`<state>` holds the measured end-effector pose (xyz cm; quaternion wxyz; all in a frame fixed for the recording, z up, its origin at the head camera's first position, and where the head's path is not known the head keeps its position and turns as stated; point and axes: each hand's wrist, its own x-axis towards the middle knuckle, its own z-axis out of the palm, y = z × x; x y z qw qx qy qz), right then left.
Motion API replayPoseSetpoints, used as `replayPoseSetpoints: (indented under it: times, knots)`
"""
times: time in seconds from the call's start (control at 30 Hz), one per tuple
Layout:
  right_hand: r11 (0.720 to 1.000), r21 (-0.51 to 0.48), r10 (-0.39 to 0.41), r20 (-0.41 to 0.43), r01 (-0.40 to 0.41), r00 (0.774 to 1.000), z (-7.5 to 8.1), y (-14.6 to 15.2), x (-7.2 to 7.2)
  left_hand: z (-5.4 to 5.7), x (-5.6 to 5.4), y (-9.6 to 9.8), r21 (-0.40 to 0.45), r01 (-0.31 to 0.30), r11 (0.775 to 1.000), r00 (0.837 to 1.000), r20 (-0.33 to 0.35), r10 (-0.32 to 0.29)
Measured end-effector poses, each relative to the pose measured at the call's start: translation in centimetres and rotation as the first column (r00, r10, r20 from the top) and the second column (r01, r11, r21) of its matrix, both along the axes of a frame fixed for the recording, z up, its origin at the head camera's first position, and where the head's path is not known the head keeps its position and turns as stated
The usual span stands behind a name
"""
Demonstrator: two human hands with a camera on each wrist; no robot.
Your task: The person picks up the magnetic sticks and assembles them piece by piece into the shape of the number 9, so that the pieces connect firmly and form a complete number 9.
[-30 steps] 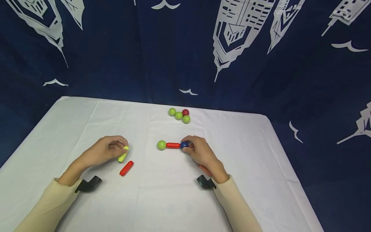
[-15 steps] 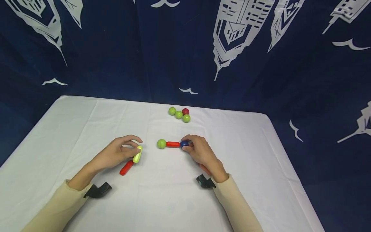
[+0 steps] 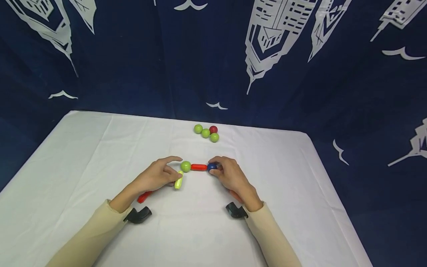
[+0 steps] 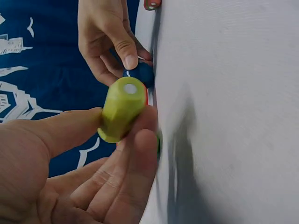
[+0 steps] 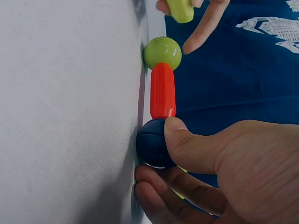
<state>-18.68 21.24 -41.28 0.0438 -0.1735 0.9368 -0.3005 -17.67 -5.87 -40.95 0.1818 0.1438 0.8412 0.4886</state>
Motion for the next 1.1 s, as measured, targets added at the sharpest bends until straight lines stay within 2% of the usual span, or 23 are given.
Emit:
replayPoseSetpoints:
  times: [0.1,0.33,0.6,0.73,0.9,1.1]
  knots:
    - [1.000,0.000,0.004,-0.003,-0.004,1.000,-0.1,0.0,0.0,-0.1,-0.2,0.6,-0.017,0.014,1.000,1.000,0.015,-0.013]
    - [1.000,-0.006,0.000,-0.008,0.000,1.000,-0.1,0.1,-0.1,-0.6,-0.4,1.4,-0.042,0.016,0.999,1.000,0.004,-0.015]
    - [1.000,0.009,0.004,0.000,-0.004,1.000,-0.1,0.1,-0.1,-1.4,-0.4,1.5,0.011,0.014,1.000,1.000,-0.018,-0.014]
    - [1.000,0.026,0.005,-0.010,-0.005,1.000,0.0,0.0,-0.1,-1.6,-0.3,1.6,0.043,-0.006,0.999,1.000,-0.012,0.007]
    - [0.999,0.037,0.018,-0.020,-0.017,1.000,-0.2,-0.1,-0.2,-1.7,-0.2,1.7,0.045,-0.038,0.998,0.999,-0.008,0.039]
    - [0.999,0.031,0.018,-0.014,-0.018,1.000,-0.1,-0.1,-0.3,-1.8,-0.2,1.7,0.033,-0.038,0.999,0.999,-0.021,0.039]
